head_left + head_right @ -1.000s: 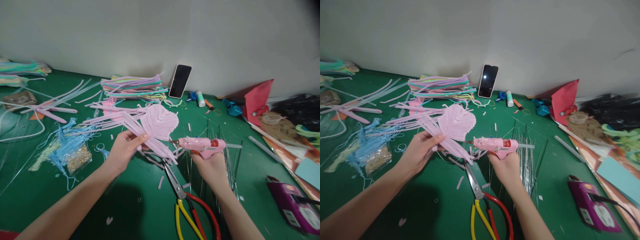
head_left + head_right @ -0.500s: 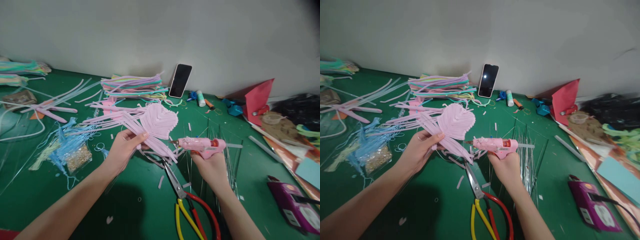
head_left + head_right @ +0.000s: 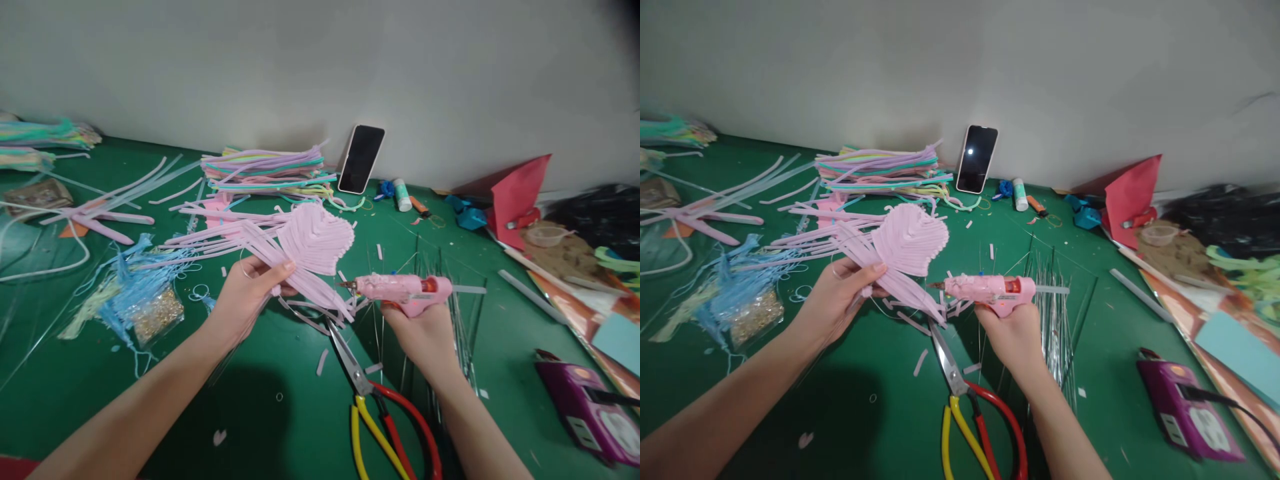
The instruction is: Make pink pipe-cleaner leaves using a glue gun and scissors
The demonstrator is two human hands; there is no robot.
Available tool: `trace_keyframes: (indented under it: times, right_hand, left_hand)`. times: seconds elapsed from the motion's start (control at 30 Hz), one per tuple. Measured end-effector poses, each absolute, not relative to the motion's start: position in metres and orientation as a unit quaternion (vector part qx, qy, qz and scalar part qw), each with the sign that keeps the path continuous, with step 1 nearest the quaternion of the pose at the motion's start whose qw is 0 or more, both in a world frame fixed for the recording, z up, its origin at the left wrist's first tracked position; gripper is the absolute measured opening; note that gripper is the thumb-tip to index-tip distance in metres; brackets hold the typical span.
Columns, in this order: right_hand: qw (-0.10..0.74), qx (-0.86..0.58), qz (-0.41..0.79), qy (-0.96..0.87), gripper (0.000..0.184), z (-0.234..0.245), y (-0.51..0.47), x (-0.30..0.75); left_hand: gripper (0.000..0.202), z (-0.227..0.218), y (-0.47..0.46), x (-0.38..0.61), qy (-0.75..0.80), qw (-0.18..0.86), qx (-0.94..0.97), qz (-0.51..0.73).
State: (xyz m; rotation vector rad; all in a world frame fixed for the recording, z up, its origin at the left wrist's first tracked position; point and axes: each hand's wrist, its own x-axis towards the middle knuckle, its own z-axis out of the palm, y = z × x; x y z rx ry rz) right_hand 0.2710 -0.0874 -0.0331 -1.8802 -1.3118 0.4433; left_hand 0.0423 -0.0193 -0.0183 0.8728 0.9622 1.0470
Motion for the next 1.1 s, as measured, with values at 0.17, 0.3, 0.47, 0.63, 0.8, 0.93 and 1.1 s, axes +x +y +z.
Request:
trace_keyframes:
  times: [0.17,0.3,0.47,0.63,0.8,0.93,1.1]
  right_hand:
    - [0.394,-0.732,0.171,-0.529,0.015,-0.0332,-0.0871,0.2712]
    - [0.400,-0.732,0.165,-0.527,0.015,-0.0320,-0.0869,0.2705]
    - [0.403,-0.738,0.166,-0.516,0.017,-0.0317,-0.0876,0.2700]
    - [0.401,-0.736,0.167,-0.519,0.012,-0.0335,-0.0881,0.2718]
    - [0.399,-0.736,0.167,-0.521,0.011,-0.0345,-0.0877,0.2734]
    - [0.403,-0.736,0.171,-0.516,0.011,-0.0329,-0.0874,0.2723]
    - [0.399,-0.736,0.170,-0.519,0.016,-0.0299,-0.0876,0.2710]
  left_hand:
    - [0.021,-0.0174,-0.0199,0.0429,0.425,0.675,0.381,0.468]
    - [0.022,-0.0178,-0.0194,0.0428,0.428,0.675,0.379,0.467]
    - [0.019,-0.0198,-0.0198,0.0414,0.424,0.679,0.392,0.453]
    - [0.018,-0.0206,-0.0206,0.0415,0.421,0.682,0.397,0.447]
    - [0.018,-0.0204,-0.0200,0.0428,0.421,0.684,0.392,0.449]
    - [0.018,-0.0189,-0.0205,0.0434,0.423,0.684,0.389,0.450]
    - [0.020,-0.0165,-0.0211,0.0443,0.428,0.681,0.383,0.453]
